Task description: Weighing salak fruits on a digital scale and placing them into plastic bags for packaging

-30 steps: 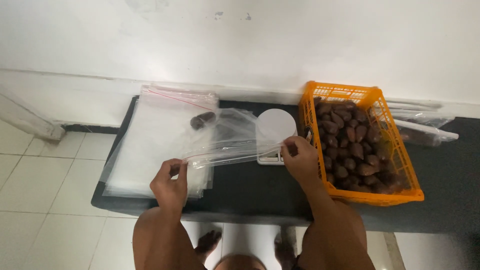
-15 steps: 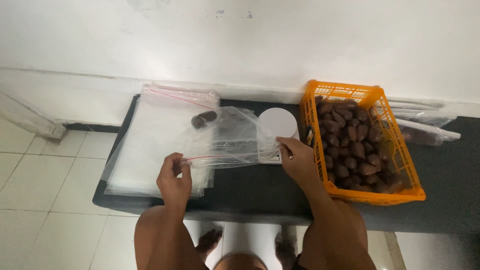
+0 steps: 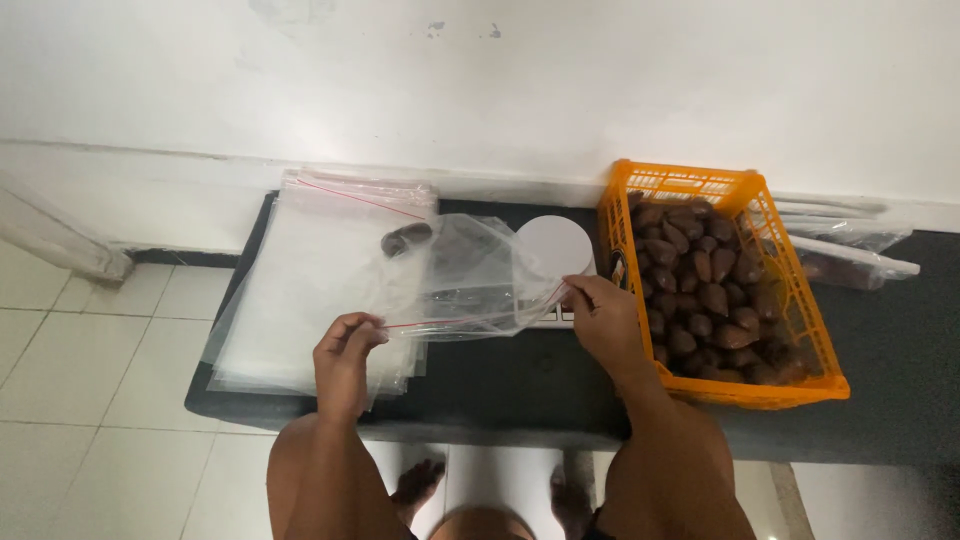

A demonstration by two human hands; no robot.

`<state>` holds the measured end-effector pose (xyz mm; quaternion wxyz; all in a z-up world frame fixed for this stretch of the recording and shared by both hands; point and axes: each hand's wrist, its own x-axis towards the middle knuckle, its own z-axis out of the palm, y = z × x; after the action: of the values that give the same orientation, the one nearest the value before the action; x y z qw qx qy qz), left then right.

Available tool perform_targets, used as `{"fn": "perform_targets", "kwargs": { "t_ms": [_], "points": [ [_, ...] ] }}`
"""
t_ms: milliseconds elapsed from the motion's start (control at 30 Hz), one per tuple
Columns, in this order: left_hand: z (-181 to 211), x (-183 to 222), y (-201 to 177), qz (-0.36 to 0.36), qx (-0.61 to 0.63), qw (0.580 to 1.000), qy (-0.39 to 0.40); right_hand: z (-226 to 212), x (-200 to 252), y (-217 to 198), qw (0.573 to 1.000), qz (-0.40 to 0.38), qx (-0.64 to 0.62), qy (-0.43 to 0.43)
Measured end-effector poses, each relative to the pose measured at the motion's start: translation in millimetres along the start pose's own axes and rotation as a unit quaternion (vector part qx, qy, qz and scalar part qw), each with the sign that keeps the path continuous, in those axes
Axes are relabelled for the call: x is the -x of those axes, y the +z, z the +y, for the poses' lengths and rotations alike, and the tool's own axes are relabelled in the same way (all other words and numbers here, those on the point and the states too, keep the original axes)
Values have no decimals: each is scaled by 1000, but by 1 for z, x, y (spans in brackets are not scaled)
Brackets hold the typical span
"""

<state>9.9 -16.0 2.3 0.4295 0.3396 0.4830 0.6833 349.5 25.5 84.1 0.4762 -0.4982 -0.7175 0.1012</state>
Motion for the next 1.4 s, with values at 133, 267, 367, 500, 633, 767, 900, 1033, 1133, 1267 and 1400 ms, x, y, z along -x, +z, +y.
{"fn": "perform_targets", "kwargs": {
  "t_ms": [133,267,367,500,633,767,900,1033,1133,1267,1400],
  "points": [
    [4,3,-2,4,-32,999,-5,2,1,2,1000,-7,-20,8],
    [4,3,-10,-19,-18,999,-24,11,3,1,984,-54,-137,104],
    [5,8,-19,-35,-7,998,-58,25,1,1,933,-100,-265,223],
    [36,27,-14,-72,-37,992,-96,20,-1,-3,878,-140,-337,311],
    [56,27,-16,-128,-118,974,-147,55,4,3,857,-183,-347,334],
    [60,30,-13,-109,-48,979,-166,77,10,11,827,-74,-439,343],
    [81,19,6,-40,56,985,-158,48,-10,-1,814,-31,-432,387],
    [100,-22,13,-76,84,992,-49,17,-42,-7,849,-36,-390,355],
    [118,-67,19,-74,107,987,-90,8,-73,-4,869,-46,-355,341],
    [136,-125,34,-59,115,986,-107,-17,-123,-5,885,9,-344,313],
    [173,-155,62,8,65,998,-13,-23,-177,-9,897,54,-330,288]
  ]
}}
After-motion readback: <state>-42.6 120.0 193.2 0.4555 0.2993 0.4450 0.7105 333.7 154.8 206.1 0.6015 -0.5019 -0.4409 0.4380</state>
